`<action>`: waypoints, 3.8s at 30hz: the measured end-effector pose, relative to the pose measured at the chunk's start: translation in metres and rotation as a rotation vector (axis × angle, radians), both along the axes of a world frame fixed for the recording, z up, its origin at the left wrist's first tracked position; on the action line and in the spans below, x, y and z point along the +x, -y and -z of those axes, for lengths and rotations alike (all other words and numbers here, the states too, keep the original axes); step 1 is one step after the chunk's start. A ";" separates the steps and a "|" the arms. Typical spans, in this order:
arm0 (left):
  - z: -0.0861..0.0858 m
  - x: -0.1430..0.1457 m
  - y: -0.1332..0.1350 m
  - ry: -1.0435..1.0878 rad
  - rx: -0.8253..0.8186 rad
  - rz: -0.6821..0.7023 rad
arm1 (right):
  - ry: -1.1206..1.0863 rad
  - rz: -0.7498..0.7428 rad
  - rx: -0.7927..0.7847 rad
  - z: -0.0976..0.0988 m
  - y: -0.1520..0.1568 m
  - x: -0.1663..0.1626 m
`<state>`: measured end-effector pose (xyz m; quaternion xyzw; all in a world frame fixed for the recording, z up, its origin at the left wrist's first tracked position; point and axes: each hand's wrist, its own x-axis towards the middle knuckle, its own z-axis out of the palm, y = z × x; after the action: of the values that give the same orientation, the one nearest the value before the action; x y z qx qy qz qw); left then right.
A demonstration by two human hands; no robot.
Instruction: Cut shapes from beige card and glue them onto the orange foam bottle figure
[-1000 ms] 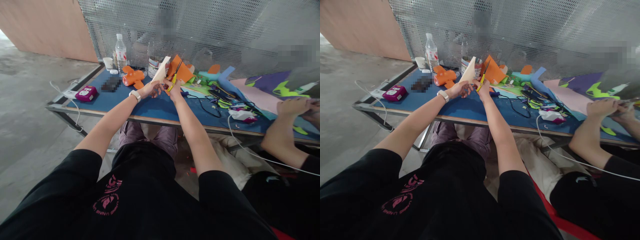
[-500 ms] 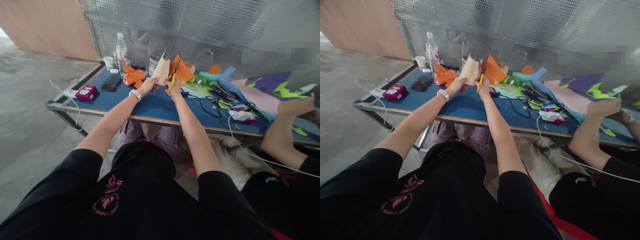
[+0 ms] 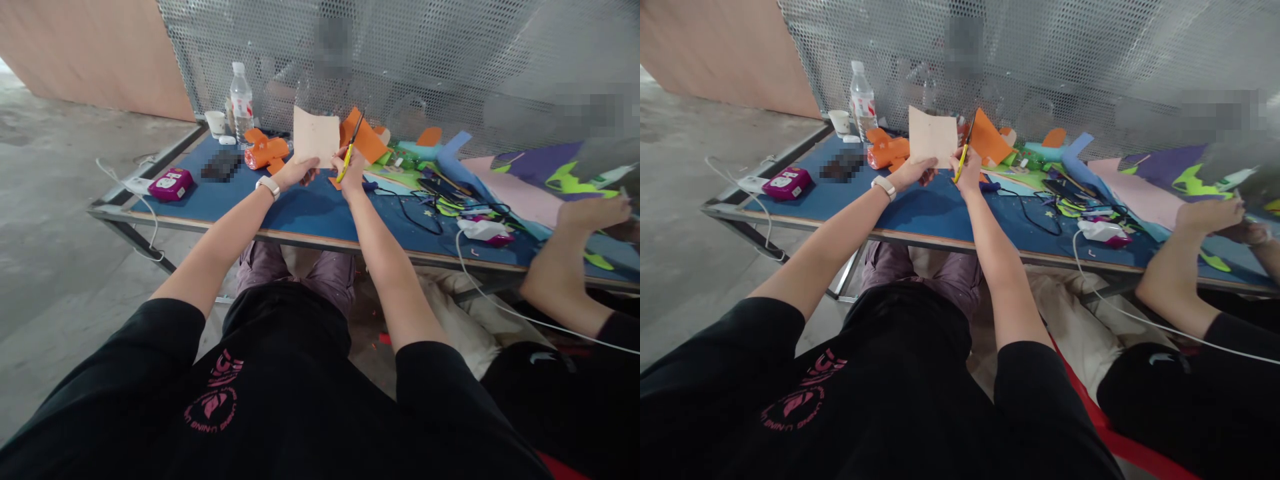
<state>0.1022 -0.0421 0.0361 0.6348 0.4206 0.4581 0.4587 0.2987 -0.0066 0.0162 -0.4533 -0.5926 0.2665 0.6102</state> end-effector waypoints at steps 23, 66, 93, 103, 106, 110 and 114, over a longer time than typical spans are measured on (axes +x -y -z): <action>-0.026 0.006 0.022 0.385 0.147 -0.284 | 0.163 -0.387 -0.230 0.011 0.022 -0.025; 0.012 0.009 -0.012 0.290 0.147 -0.183 | 0.068 -0.352 -0.244 0.027 0.015 -0.035; 0.013 0.008 -0.010 0.253 0.146 -0.224 | 0.109 -0.412 -0.197 0.010 0.045 -0.033; 0.000 0.010 0.006 0.262 0.112 -0.194 | 0.130 -0.410 -0.216 0.008 0.048 -0.031; 0.005 0.009 0.002 0.210 0.125 -0.217 | 0.148 -0.458 -0.172 0.006 0.054 -0.027; 0.006 0.009 -0.002 0.240 0.102 -0.201 | 0.138 -0.395 -0.202 -0.006 0.068 -0.037; 0.008 0.010 -0.006 0.260 0.124 -0.193 | 0.112 -0.377 -0.281 -0.017 0.077 -0.044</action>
<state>0.1117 -0.0356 0.0282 0.5539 0.3876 0.6033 0.4231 0.2551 -0.0831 0.0336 -0.4290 -0.6569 0.4300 0.4468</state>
